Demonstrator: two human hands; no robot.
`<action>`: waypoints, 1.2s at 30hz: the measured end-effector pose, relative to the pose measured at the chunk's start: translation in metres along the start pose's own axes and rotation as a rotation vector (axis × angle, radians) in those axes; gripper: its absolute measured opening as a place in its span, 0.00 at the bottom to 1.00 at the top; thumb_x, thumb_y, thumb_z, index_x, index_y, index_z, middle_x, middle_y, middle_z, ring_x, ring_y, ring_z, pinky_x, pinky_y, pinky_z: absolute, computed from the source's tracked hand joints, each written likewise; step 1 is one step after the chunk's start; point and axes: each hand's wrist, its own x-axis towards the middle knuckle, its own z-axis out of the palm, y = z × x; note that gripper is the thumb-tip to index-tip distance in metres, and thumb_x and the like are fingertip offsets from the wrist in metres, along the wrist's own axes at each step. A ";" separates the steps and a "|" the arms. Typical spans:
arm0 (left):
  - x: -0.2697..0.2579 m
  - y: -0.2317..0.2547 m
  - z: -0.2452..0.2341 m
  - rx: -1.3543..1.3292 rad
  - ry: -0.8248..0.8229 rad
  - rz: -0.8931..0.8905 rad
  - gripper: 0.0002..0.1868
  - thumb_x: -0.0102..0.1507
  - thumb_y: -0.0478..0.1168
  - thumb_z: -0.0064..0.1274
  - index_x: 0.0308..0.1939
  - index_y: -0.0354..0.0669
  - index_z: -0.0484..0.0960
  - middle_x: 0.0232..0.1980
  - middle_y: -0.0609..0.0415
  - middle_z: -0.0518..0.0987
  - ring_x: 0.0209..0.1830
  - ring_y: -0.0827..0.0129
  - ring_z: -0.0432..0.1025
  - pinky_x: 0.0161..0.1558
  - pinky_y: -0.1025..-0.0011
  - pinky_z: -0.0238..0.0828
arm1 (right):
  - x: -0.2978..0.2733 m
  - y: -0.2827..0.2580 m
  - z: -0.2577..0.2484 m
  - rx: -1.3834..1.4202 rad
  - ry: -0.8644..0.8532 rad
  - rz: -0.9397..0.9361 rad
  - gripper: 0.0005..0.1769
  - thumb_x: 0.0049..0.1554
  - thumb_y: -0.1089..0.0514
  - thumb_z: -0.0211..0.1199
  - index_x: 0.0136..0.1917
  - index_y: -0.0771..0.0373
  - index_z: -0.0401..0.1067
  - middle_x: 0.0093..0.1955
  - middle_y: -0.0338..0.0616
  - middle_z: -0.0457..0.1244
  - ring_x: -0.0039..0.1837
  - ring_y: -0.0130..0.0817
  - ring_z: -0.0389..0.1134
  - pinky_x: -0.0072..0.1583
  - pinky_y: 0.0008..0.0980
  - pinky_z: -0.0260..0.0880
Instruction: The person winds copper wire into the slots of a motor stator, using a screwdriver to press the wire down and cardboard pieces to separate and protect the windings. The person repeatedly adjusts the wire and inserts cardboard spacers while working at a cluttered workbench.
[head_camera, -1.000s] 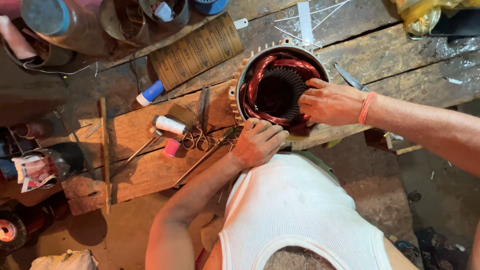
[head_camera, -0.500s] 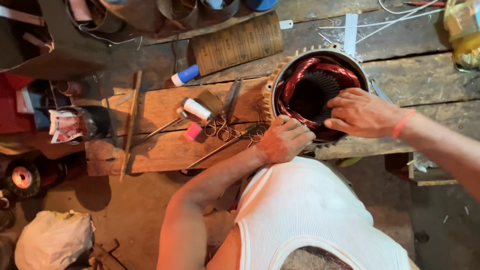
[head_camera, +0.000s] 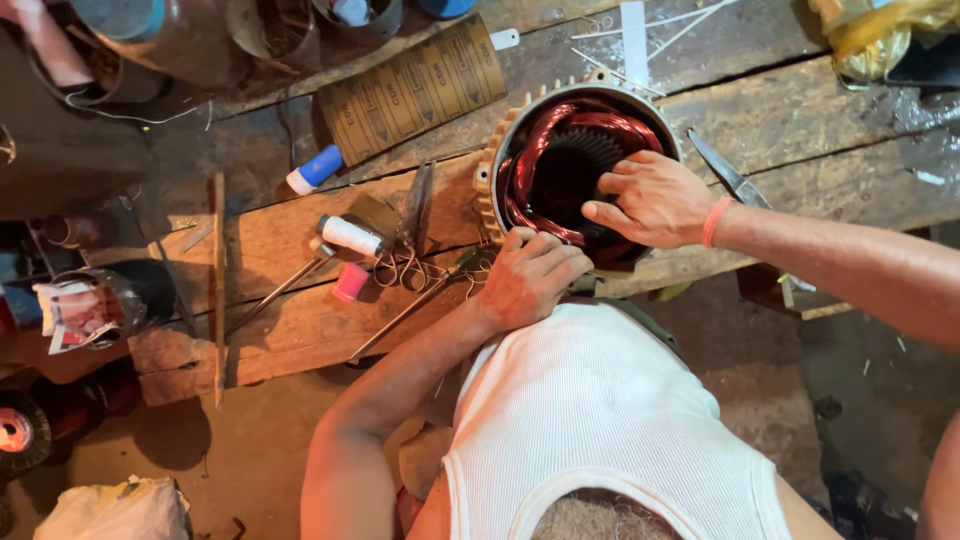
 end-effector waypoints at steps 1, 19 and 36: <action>0.001 0.000 0.000 0.004 0.003 -0.007 0.17 0.60 0.36 0.59 0.53 0.46 0.79 0.51 0.60 0.81 0.50 0.68 0.71 0.55 0.63 0.61 | 0.000 0.000 0.000 0.004 0.020 0.001 0.30 0.66 0.38 0.45 0.43 0.63 0.75 0.46 0.45 0.67 0.51 0.45 0.66 0.62 0.43 0.62; -0.002 0.004 0.006 0.069 0.022 -0.017 0.20 0.62 0.38 0.59 0.58 0.46 0.78 0.53 0.59 0.80 0.52 0.66 0.72 0.58 0.61 0.60 | -0.001 -0.003 0.001 -0.011 0.108 -0.014 0.28 0.65 0.40 0.48 0.39 0.62 0.76 0.44 0.45 0.68 0.51 0.45 0.68 0.62 0.43 0.63; -0.002 0.009 0.005 0.124 0.028 -0.030 0.19 0.62 0.37 0.56 0.58 0.46 0.80 0.52 0.60 0.80 0.53 0.67 0.71 0.58 0.62 0.59 | -0.003 -0.006 0.003 -0.044 0.136 0.004 0.29 0.66 0.39 0.48 0.41 0.62 0.77 0.43 0.45 0.68 0.52 0.44 0.68 0.62 0.42 0.63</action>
